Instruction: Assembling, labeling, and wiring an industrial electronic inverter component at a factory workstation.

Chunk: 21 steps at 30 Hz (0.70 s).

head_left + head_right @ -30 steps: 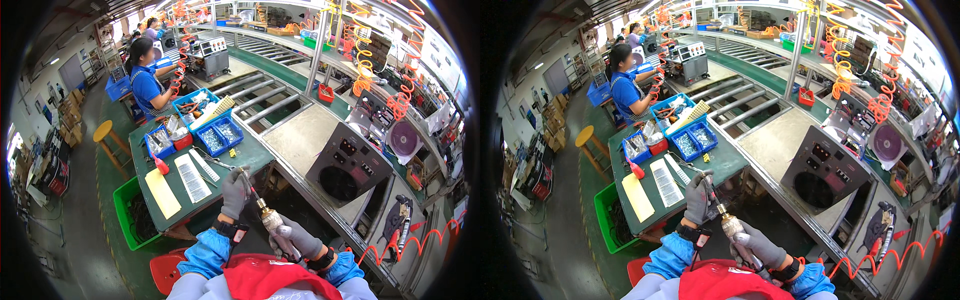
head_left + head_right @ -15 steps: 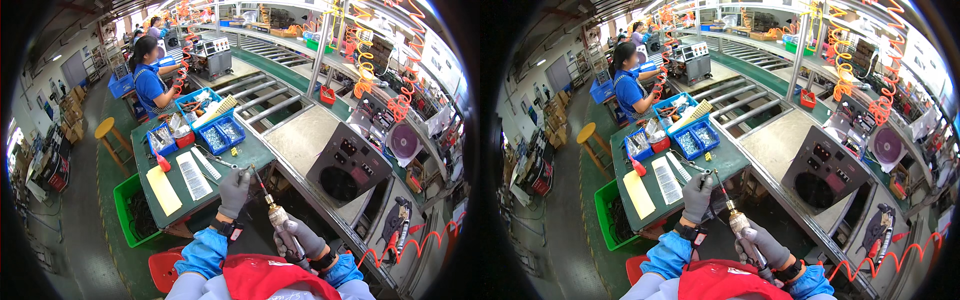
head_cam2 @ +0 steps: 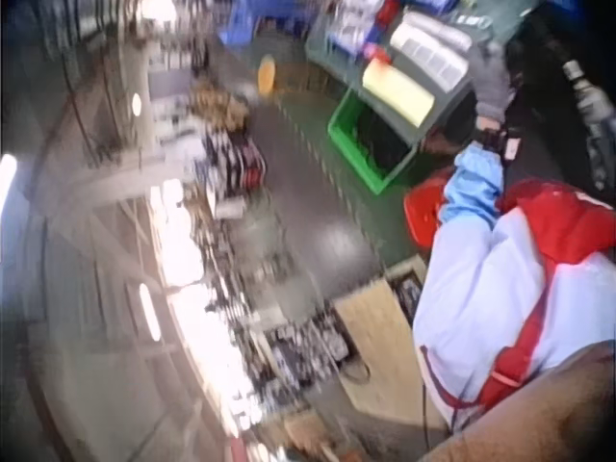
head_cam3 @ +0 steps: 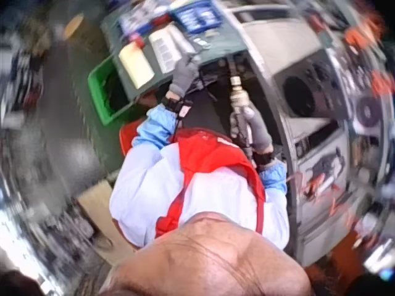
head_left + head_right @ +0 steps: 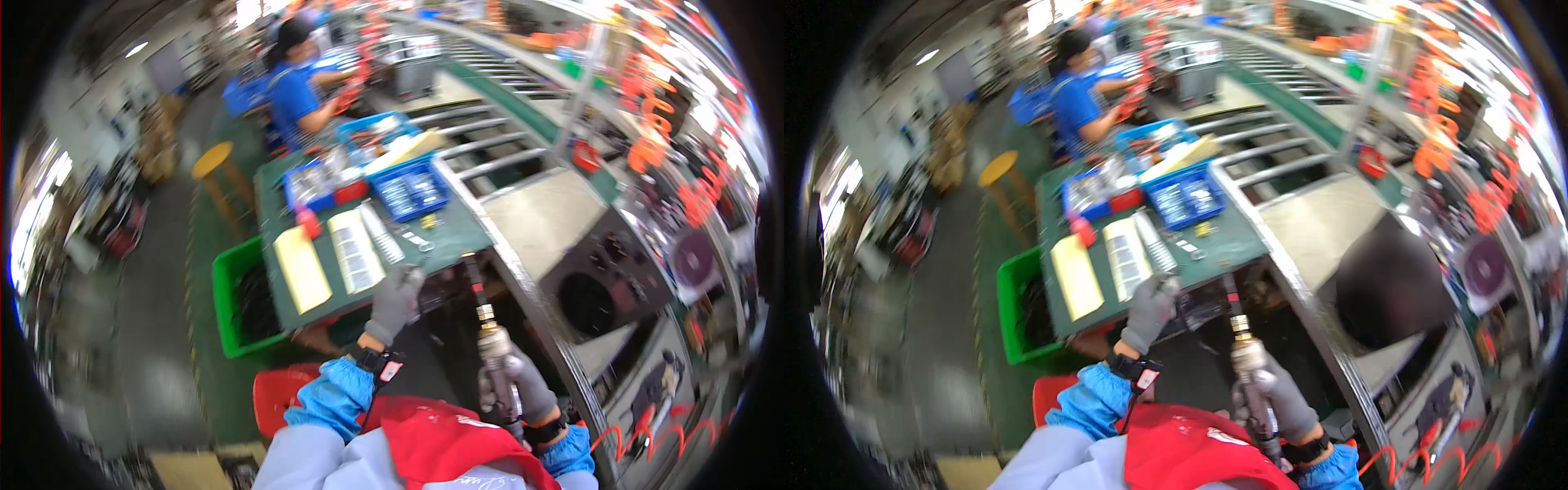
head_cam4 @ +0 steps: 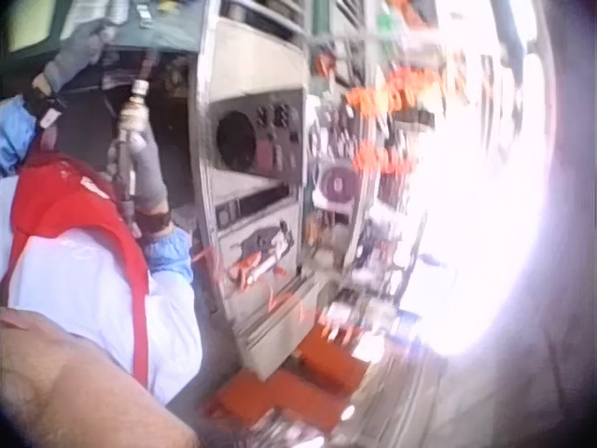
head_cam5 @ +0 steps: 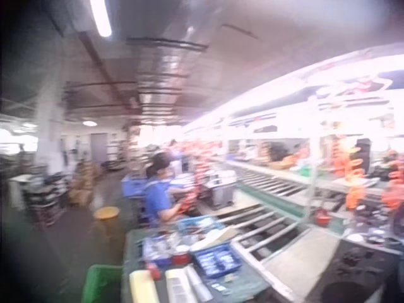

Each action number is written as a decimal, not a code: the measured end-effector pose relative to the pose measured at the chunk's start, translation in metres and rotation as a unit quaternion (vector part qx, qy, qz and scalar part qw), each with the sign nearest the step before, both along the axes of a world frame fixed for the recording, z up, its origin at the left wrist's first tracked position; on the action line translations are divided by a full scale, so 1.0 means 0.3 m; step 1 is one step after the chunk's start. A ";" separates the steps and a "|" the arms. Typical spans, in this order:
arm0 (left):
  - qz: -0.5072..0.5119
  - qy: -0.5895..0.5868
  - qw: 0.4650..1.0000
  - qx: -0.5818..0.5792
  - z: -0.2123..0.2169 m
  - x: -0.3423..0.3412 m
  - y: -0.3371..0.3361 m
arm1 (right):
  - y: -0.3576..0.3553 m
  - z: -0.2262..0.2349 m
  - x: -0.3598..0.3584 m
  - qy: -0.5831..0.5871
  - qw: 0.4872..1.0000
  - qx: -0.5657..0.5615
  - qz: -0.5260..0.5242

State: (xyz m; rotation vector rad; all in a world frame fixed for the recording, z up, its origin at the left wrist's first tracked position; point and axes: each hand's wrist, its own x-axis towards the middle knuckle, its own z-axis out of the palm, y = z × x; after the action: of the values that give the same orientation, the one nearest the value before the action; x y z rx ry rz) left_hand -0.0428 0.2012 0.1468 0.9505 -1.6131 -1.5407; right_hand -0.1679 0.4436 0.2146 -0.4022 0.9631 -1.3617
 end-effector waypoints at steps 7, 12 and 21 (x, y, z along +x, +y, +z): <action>0.068 -0.083 0.994 0.026 0.203 0.539 0.109 | -0.026 -0.176 -0.056 -0.089 0.995 0.041 -0.030; 0.381 -0.357 0.757 -0.394 0.658 1.102 0.135 | -0.158 -0.193 -0.027 -0.088 0.991 0.100 0.030; 0.556 -0.284 0.612 -0.485 1.381 2.083 -0.283 | -0.426 -0.182 0.152 -0.063 0.990 0.101 0.078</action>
State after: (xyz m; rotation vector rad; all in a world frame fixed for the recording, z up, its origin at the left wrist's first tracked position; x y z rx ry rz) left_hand 0.5822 0.1164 0.5611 1.3511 -1.3399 0.5624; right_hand -0.1225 0.3157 0.1600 -0.2294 0.9352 -1.1232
